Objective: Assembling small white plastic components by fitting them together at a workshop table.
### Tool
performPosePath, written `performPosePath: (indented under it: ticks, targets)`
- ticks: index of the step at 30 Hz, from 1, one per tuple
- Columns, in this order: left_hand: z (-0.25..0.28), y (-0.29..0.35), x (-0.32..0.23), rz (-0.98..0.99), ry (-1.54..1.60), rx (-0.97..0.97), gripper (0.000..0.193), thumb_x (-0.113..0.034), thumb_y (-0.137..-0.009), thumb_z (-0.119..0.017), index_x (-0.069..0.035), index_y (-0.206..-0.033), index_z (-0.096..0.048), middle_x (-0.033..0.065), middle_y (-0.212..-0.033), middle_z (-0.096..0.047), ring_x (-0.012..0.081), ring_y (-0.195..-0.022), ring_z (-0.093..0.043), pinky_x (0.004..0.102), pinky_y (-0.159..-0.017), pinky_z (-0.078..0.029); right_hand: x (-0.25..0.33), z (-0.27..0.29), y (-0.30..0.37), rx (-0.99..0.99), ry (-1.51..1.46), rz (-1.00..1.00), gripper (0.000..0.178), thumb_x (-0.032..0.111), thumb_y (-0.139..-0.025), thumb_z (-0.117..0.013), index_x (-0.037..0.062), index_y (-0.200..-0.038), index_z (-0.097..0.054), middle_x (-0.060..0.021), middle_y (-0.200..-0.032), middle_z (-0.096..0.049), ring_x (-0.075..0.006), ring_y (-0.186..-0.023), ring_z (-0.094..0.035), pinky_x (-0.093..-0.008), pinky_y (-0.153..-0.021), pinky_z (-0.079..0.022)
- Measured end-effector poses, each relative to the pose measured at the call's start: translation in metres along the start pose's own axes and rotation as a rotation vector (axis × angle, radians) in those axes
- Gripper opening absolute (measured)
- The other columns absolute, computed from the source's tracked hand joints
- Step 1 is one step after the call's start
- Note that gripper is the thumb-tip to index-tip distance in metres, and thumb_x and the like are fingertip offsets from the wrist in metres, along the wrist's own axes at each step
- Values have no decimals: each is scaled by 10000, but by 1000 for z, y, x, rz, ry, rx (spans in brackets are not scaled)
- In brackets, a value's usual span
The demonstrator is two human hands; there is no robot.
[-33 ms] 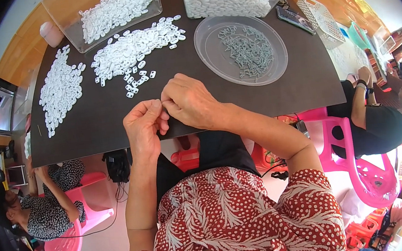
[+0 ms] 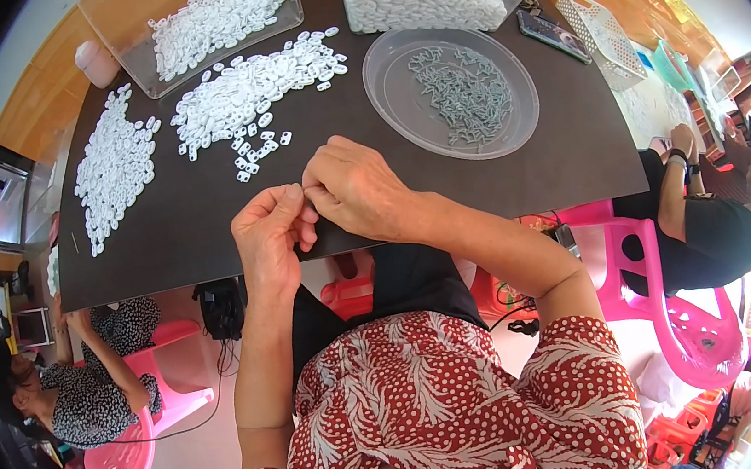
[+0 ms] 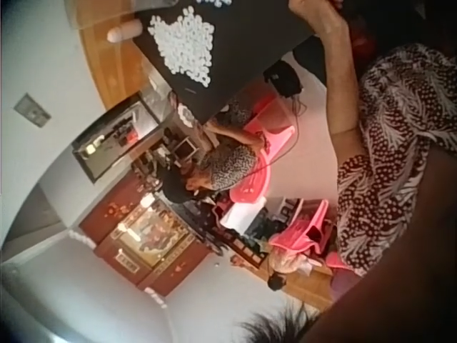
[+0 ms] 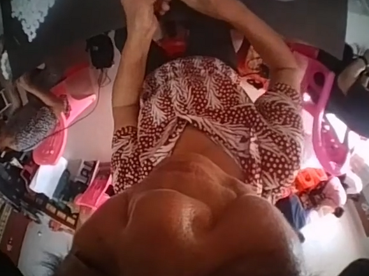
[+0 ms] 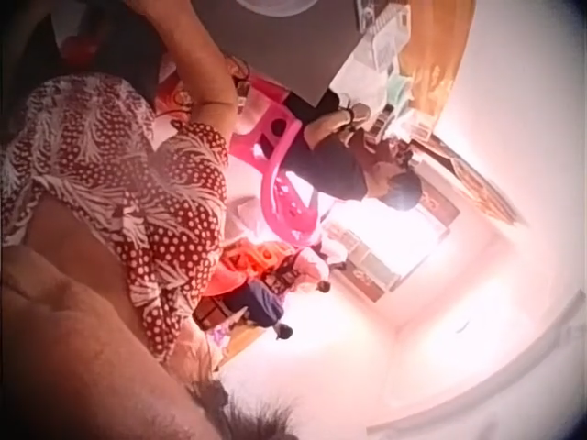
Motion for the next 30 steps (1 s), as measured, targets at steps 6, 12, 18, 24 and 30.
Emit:
performPosePath:
  ticks: [6, 12, 18, 24, 30]
  targets:
    - [-4, -5, 2, 106, 80, 70, 141, -109, -845, -631, 23, -796, -620, 64, -638, -604, 91, -451, -493, 199, -407, -359, 11, 8, 8, -166, 29, 138, 142, -42, -697, -635, 27, -777, -541, -84, -696, -530, -257, -661, -506, -352, -564, -412]
    - [-14, -1, -26, -193, -335, 15, 143, -130, -864, -624, 12, -854, -641, 28, -652, -579, 103, -491, -502, 212, -446, -372, 7, 22, 14, -317, -47, 103, 155, -59, -676, -645, 26, -744, -535, -70, -678, -524, -249, -614, -489, -339, -525, -398]
    - [-46, -31, -68, -1137, -1325, -121, 127, -32, -762, -648, -72, -882, -660, 67, -748, -591, 245, -699, -573, 326, -633, -459, -1, 30, 30, -340, -58, -5, 170, -74, -668, -651, 28, -744, -538, -71, -675, -526, -239, -610, -495, -336, -526, -404]
    - [-87, -94, -41, -1327, -1550, 67, 56, -18, -675, -582, -48, -704, -620, 90, -736, -560, 278, -720, -507, 379, -657, -425, 12, 34, 37, -313, -31, 96, 176, -78, -663, -647, 24, -746, -529, -78, -687, -527, -263, -623, -493, -344, -537, -399]
    - [-89, -116, -25, -1260, -1681, 93, 32, -17, -675, -582, -35, -665, -606, 113, -725, -550, 278, -770, -508, 381, -687, -423, 7, 38, 49, -303, -62, 45, 185, -63, -671, -657, 33, -753, -522, -69, -695, -525, -247, -624, -477, -338, -542, -391]
Point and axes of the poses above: each hand's wrist, its own y-axis away from the middle knuckle, its own z-axis out of the back of the hand, x = y × z, the point moved 6 cm from there along -y, towards the middle knuckle
